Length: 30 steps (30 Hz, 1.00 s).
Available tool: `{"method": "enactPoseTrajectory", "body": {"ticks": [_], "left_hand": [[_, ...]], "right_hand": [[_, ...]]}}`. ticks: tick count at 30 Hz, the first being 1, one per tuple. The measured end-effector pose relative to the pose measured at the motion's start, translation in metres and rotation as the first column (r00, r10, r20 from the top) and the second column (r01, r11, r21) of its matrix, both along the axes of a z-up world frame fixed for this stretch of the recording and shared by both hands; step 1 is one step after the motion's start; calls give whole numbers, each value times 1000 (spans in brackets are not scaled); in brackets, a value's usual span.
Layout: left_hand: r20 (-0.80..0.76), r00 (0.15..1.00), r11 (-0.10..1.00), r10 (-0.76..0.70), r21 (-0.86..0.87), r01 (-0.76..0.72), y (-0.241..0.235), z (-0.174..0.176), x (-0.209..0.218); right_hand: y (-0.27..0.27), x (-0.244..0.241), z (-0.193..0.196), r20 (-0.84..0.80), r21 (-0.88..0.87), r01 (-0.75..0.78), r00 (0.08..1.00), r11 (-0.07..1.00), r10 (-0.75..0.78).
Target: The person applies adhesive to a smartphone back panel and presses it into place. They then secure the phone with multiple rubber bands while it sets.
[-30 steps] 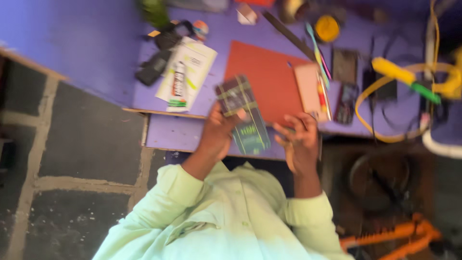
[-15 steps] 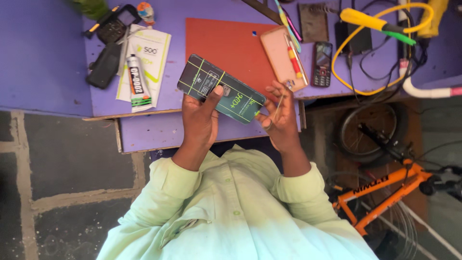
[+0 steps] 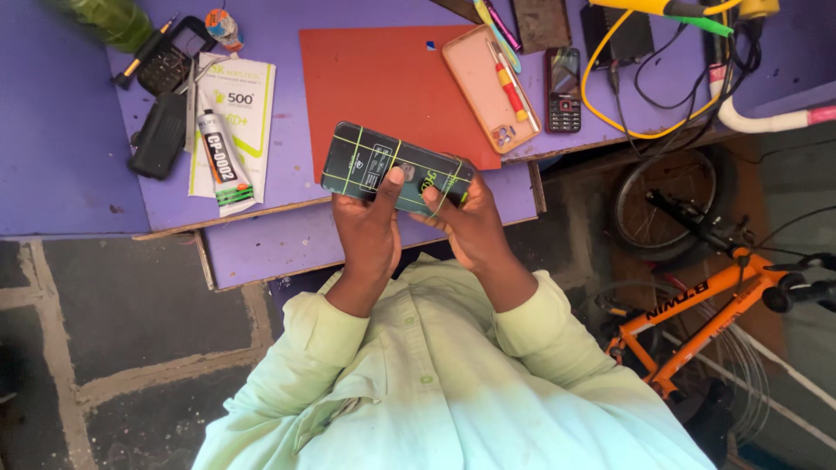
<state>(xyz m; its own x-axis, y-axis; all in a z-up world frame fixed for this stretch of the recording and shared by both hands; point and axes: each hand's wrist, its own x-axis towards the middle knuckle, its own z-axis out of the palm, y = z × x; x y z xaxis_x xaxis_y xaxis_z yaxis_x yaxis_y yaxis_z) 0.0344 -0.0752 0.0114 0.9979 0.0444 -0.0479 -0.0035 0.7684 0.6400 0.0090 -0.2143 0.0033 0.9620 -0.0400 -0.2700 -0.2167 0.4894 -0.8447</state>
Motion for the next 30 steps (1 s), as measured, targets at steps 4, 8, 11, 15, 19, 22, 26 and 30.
{"method": "enactPoseTrajectory", "body": {"ticks": [4,8,11,15,19,22,26,30], "left_hand": [[28,997,998,-68,-15,68,7,6,13],[390,918,924,-70,372,-87,44,55,35],[603,621,246,-500,787,-565,63,99,45],[188,533,-87,-825,890,-448,45,125,64],[45,563,-76,-825,979,-188,39,127,76],[131,545,82,-828,990,-114,37,123,79],[-18,623,4,-782,999,34,38,118,77],[-123,718,-13,-685,987,157,41,109,79]], "right_hand": [[-12,12,8,20,-27,-4,1000,1000,4],[-43,24,40,150,-271,-74,982,960,118],[-59,27,64,258,-578,-111,915,808,310],[-53,26,89,254,-725,-149,849,672,463],[-52,30,109,320,-705,-149,806,694,498],[-57,37,116,248,-740,-184,820,647,517],[-57,46,121,182,-747,-256,809,614,560],[-62,54,125,42,-864,-269,804,426,593]]}}
